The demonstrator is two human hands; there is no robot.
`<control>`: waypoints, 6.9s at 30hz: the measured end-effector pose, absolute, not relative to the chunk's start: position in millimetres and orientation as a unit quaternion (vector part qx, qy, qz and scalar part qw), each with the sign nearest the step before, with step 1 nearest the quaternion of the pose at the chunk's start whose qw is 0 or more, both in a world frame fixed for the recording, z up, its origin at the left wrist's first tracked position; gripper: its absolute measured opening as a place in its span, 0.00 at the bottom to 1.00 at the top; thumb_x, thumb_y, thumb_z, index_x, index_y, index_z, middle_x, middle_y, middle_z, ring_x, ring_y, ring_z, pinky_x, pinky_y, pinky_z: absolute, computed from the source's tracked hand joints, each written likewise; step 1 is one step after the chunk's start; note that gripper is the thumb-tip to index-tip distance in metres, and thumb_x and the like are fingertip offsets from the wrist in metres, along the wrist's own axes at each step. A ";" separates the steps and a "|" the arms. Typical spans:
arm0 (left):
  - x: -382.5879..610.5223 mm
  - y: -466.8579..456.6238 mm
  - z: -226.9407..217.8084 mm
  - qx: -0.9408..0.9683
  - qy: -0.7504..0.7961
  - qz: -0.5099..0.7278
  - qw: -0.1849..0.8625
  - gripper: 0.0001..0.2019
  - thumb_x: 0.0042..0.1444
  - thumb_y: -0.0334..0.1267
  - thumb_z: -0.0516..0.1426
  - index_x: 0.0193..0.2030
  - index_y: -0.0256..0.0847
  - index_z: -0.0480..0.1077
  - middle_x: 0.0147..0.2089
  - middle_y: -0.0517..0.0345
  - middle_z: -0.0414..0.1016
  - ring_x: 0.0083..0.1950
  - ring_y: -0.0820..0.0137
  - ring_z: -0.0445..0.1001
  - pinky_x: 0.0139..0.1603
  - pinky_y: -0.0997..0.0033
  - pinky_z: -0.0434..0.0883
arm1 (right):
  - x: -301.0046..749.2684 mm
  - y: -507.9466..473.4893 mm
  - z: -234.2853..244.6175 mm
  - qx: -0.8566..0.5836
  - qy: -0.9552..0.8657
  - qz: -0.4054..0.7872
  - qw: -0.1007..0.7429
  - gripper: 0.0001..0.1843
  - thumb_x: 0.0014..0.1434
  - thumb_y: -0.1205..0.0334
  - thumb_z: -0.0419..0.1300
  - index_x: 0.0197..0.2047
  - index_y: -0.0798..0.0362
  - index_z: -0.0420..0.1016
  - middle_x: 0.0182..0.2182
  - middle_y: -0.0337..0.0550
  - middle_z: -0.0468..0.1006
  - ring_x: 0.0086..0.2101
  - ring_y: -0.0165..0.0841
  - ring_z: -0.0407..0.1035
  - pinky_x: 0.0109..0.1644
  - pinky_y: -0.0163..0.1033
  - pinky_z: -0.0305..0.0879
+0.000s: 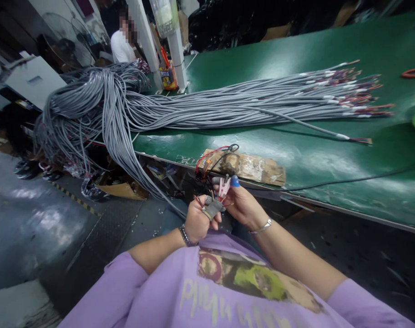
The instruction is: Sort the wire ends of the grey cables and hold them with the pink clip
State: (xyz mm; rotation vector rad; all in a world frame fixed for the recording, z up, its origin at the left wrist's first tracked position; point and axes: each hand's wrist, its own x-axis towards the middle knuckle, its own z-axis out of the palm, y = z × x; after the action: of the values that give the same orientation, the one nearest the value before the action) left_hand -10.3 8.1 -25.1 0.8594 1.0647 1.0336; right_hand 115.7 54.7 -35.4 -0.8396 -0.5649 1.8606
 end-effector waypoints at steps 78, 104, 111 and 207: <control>-20.3 0.4 -32.7 0.382 0.507 0.471 0.613 0.25 0.44 0.61 0.63 0.24 0.40 0.63 0.17 0.64 0.71 0.12 0.80 0.61 0.12 0.80 0.55 | 126.6 18.7 -35.2 -0.363 -0.263 0.777 0.442 0.16 0.43 0.49 0.73 0.27 0.51 0.77 0.25 0.37 0.75 0.26 0.29 0.66 0.34 0.36 0.64; -10.5 5.1 -26.8 0.380 0.508 0.469 0.615 0.25 0.42 0.60 0.64 0.24 0.40 0.63 0.16 0.65 0.69 0.11 0.81 0.59 0.11 0.81 0.53 | 113.7 53.7 -38.8 -0.284 -0.155 0.806 0.496 0.16 0.42 0.48 0.75 0.27 0.49 0.80 0.24 0.35 0.79 0.23 0.28 0.68 0.28 0.34 0.66; -20.0 2.2 -28.4 0.408 0.497 0.479 0.597 0.24 0.45 0.60 0.63 0.25 0.39 0.65 0.17 0.64 0.70 0.12 0.80 0.62 0.12 0.81 0.55 | 121.9 49.2 -39.1 -0.286 -0.192 0.817 0.463 0.27 0.45 0.34 0.67 0.34 0.50 0.81 0.27 0.38 0.79 0.26 0.28 0.69 0.30 0.34 0.66; -19.1 0.7 -34.1 0.416 0.470 0.459 0.629 0.24 0.47 0.60 0.63 0.25 0.39 0.67 0.17 0.63 0.70 0.12 0.80 0.62 0.12 0.80 0.56 | 128.9 38.6 -35.7 -0.359 -0.248 0.772 0.462 0.25 0.39 0.37 0.72 0.25 0.52 0.78 0.21 0.37 0.72 0.22 0.26 0.59 0.25 0.33 0.60</control>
State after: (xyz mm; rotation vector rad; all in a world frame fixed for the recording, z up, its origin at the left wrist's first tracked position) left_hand -19.1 0.7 -34.1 0.9525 1.0777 1.0514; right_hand 128.9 38.6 -35.7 -0.8835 -0.6088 1.8981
